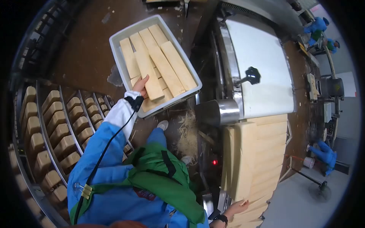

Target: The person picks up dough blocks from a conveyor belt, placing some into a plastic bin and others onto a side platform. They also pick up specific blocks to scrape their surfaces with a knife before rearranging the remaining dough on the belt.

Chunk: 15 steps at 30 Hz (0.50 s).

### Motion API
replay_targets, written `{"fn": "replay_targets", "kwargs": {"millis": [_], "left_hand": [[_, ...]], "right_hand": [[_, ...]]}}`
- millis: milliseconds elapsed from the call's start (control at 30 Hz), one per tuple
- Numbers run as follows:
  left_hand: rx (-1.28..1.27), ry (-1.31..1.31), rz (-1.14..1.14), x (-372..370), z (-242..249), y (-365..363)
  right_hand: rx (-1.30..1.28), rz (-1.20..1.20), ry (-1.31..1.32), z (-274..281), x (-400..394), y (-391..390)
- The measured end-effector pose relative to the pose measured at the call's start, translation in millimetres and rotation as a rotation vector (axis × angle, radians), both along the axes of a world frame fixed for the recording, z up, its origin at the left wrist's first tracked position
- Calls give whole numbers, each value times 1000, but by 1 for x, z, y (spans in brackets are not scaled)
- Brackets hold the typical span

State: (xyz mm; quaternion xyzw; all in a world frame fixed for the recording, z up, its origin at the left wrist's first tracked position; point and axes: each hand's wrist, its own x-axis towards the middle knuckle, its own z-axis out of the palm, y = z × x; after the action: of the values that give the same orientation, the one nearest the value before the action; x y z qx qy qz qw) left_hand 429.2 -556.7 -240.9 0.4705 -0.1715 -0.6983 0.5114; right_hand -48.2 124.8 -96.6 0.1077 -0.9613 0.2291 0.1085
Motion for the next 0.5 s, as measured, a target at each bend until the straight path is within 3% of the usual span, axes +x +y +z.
{"fn": "replay_targets", "kwargs": {"millis": [33,100,233,267,333,367,433,467,500], "left_hand": [[58,-127,38,0,-27,-10],[236,-127,-49,-11,-26,-1],[131,-92,-119,-25,-52,26],[37,-216,-125,-26,-65,30],[134,-418,-369,-12,-79,18],[-25,-578,-489,23,-183,-3],[-681,-1906,-1624,24,-124,-12],[-958,-1793,-1702,28,-95,-9],[-944,-1706,-1623,30,-67,2]], "right_hand": [[-2,-21,-12,7,8,3],[55,-74,-30,21,22,1],[68,-132,-81,55,60,-33],[127,-154,-56,51,57,-21],[121,-228,7,38,58,2],[105,-280,-7,42,63,-2],[166,-285,13,55,78,-7],[81,-358,61,40,74,12],[100,-413,50,41,79,19]]}}
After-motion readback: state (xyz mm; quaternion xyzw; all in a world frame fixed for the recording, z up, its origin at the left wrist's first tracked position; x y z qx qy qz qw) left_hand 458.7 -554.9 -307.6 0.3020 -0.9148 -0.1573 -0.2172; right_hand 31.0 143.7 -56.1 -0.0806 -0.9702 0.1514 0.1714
